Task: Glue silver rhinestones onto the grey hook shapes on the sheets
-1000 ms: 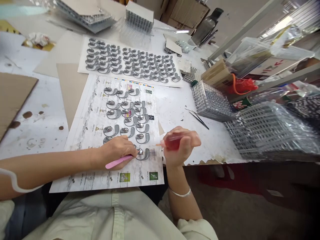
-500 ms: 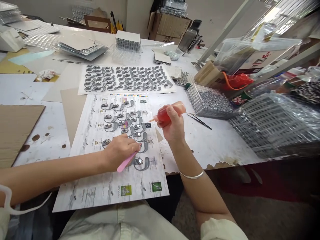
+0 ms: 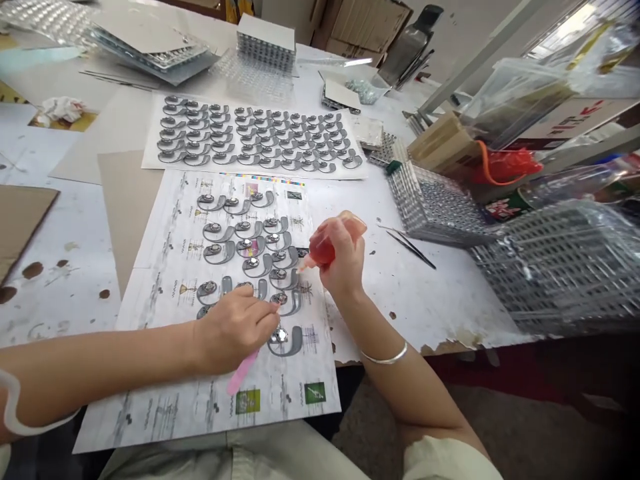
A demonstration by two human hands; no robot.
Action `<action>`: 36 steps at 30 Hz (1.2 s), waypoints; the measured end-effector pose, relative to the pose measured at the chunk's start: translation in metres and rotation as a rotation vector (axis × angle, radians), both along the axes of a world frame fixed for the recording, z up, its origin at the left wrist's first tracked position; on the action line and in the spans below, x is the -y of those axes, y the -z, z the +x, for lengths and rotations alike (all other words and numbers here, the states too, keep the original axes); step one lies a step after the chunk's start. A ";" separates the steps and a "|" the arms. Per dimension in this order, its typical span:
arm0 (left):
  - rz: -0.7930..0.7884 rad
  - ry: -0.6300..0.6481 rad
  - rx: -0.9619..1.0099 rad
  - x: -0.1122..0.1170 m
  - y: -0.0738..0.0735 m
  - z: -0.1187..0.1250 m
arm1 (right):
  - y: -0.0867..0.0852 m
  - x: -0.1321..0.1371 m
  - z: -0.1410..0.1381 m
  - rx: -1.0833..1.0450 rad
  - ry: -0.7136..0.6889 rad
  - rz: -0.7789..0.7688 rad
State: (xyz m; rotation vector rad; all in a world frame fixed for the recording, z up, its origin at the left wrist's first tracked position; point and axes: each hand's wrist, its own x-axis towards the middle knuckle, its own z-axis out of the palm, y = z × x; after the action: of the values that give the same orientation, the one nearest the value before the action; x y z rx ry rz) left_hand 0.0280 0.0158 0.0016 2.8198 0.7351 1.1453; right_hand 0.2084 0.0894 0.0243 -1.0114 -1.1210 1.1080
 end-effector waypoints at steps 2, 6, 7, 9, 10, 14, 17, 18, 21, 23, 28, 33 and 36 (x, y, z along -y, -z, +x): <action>0.025 -0.002 -0.018 0.000 0.000 0.001 | 0.001 0.005 -0.001 0.055 -0.005 0.091; 0.121 -0.005 -0.069 0.003 0.000 0.001 | 0.003 0.012 -0.001 0.109 0.021 0.166; 0.139 -0.006 -0.080 0.004 0.001 0.001 | 0.003 0.012 0.000 0.095 0.039 0.177; 0.162 -0.004 -0.098 0.005 0.002 0.001 | 0.004 0.013 0.002 0.055 0.072 0.199; 0.167 -0.003 -0.104 0.005 0.003 0.001 | 0.005 0.013 0.002 0.045 0.078 0.205; 0.192 -0.002 -0.124 0.007 0.004 0.002 | 0.009 0.018 0.000 0.107 0.057 0.207; 0.216 -0.013 -0.131 0.009 0.004 0.004 | 0.011 0.023 -0.004 0.173 0.017 0.175; 0.222 -0.015 -0.132 0.010 0.004 0.004 | 0.011 0.025 -0.005 0.190 0.001 0.164; 0.230 -0.009 -0.139 0.010 0.006 0.005 | 0.012 0.028 -0.007 0.234 -0.028 0.166; 0.233 -0.009 -0.137 0.010 0.006 0.005 | 0.012 0.028 -0.007 0.254 -0.032 0.174; 0.245 -0.028 -0.132 0.012 0.009 0.005 | 0.010 0.022 -0.004 0.212 0.040 0.197; 0.234 -0.044 -0.129 0.011 0.004 0.004 | 0.001 0.010 0.001 0.015 0.119 0.092; 0.176 -0.063 -0.066 0.000 -0.007 0.001 | -0.010 0.001 0.004 -0.076 0.124 -0.013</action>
State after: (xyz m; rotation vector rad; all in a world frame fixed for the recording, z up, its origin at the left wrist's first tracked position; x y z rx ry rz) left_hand 0.0291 0.0156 0.0085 3.0124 0.7688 1.1867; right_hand 0.2129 0.0885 0.0347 -1.0266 -0.9788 1.0463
